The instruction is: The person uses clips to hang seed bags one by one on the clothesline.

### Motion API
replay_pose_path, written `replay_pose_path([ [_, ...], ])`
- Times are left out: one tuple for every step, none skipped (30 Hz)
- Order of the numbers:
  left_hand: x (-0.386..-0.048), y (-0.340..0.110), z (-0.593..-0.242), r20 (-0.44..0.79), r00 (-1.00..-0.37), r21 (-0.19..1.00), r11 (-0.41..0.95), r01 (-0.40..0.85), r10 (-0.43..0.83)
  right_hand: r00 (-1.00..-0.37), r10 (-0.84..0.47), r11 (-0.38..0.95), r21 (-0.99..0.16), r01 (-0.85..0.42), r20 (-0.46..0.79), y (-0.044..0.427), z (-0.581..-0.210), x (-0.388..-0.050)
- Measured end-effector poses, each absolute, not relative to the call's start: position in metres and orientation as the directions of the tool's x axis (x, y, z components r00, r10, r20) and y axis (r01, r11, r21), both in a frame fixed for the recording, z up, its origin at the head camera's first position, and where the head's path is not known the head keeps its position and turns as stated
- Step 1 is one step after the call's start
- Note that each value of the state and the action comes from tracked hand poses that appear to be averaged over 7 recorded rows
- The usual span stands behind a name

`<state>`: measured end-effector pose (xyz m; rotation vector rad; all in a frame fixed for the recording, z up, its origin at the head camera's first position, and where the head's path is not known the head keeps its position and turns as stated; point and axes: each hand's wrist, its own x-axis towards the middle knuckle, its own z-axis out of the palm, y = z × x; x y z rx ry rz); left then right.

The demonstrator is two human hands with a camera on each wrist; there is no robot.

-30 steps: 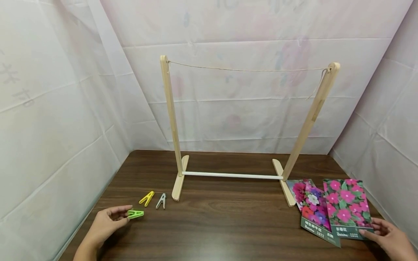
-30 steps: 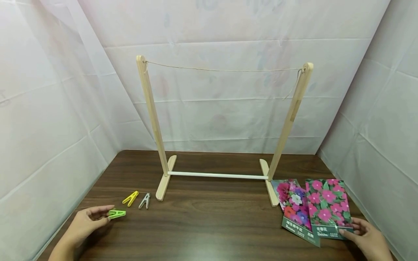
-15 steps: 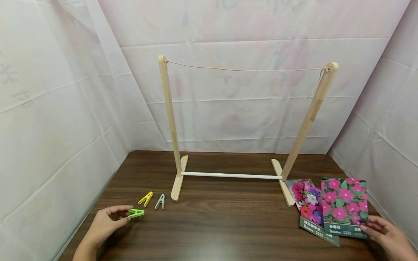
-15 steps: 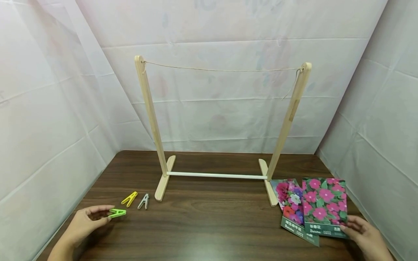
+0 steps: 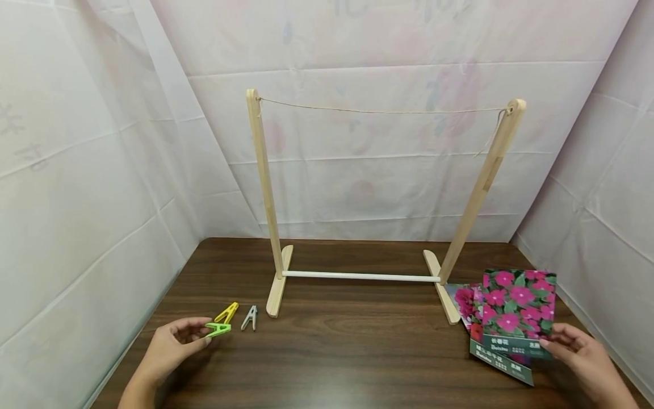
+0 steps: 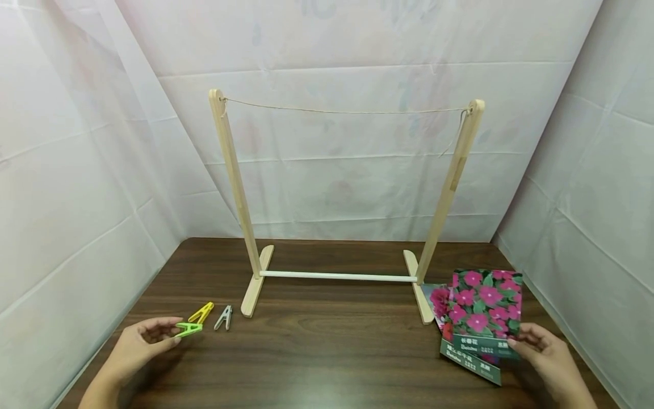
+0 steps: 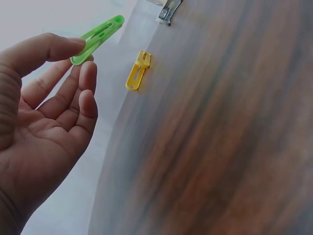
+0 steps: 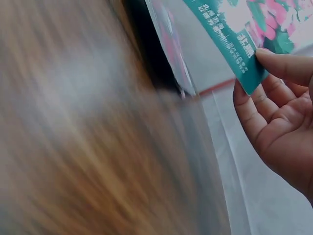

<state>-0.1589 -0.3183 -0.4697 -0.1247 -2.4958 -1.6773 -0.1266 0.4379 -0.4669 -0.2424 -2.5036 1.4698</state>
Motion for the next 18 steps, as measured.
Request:
replay_pose_path([
  [-0.159,-0.317,-0.469,0.158,-0.987,0.913,0.382,0.143,-0.009,-0.96,0.249,0.454,-0.891,-0.002,0.129,0.433,-0.465,-0.127],
  [-0.16,-0.316,-0.468,0.162,-0.987,0.911,0.386,0.145,-0.012,-0.958,0.246,0.417,-0.908,-0.03,0.145,0.429,-0.464,-0.128],
  [-0.16,-0.314,-0.468,0.165,-0.986,0.909,0.391,0.146,-0.014,-0.956,0.244,0.378,-0.924,-0.059,0.161,0.424,-0.463,-0.129],
  [-0.16,-0.313,-0.467,0.166,-0.986,0.906,0.397,0.146,-0.017,-0.954,0.244,0.34,-0.937,-0.086,0.176,0.42,-0.463,-0.13],
  [-0.16,-0.312,-0.466,0.167,-0.986,0.905,0.4,0.145,-0.019,-0.952,0.245,0.309,-0.945,-0.103,0.184,0.415,-0.462,-0.131],
  [-0.16,-0.311,-0.465,0.167,-0.986,0.904,0.402,0.144,-0.021,-0.951,0.244,0.288,-0.951,-0.113,0.187,0.412,-0.46,-0.131],
  [-0.161,-0.31,-0.465,0.167,-0.986,0.904,0.402,0.144,-0.023,-0.953,0.241,0.27,-0.956,-0.116,0.184,0.408,-0.459,-0.132],
  [-0.161,-0.309,-0.464,0.166,-0.986,0.904,0.404,0.143,-0.023,-0.953,0.242,0.275,-0.955,-0.113,0.182,0.405,-0.457,-0.134],
  [-0.161,-0.307,-0.463,0.166,-0.986,0.902,0.408,0.143,-0.021,-0.953,0.241,0.293,-0.95,-0.108,0.183,0.401,-0.455,-0.135],
  [-0.161,-0.306,-0.462,0.165,-0.986,0.901,0.409,0.143,-0.02,-0.954,0.238,0.311,-0.945,-0.1,0.18,0.398,-0.453,-0.137],
  [-0.162,-0.305,-0.461,0.166,-0.986,0.9,0.41,0.144,-0.018,-0.956,0.233,0.328,-0.94,-0.096,0.179,0.395,-0.451,-0.138],
  [-0.162,-0.304,-0.46,0.167,-0.986,0.899,0.414,0.146,-0.016,-0.957,0.229,0.341,-0.936,-0.091,0.177,0.392,-0.449,-0.139],
  [-0.162,-0.304,-0.459,0.17,-0.985,0.897,0.415,0.15,-0.011,-0.959,0.222,0.335,-0.938,-0.093,0.174,0.389,-0.447,-0.141],
  [-0.162,-0.303,-0.457,0.174,-0.985,0.895,0.417,0.156,-0.006,-0.961,0.214,0.339,-0.936,-0.097,0.177,0.386,-0.446,-0.142],
  [-0.163,-0.301,-0.456,0.18,-0.984,0.893,0.419,0.164,0.0,-0.962,0.207,0.337,-0.936,-0.103,0.18,0.383,-0.444,-0.143],
  [-0.163,-0.3,-0.455,0.185,-0.983,0.894,0.415,0.17,0.004,-0.962,0.203,0.319,-0.941,-0.109,0.181,0.38,-0.443,-0.144],
  [-0.163,-0.299,-0.453,0.194,-0.981,0.891,0.416,0.181,0.011,-0.961,0.205,0.308,-0.944,-0.116,0.185,0.377,-0.442,-0.144],
  [-0.163,-0.298,-0.452,0.204,-0.979,0.888,0.417,0.193,0.019,-0.959,0.209,0.3,-0.946,-0.122,0.191,0.374,-0.441,-0.145],
])
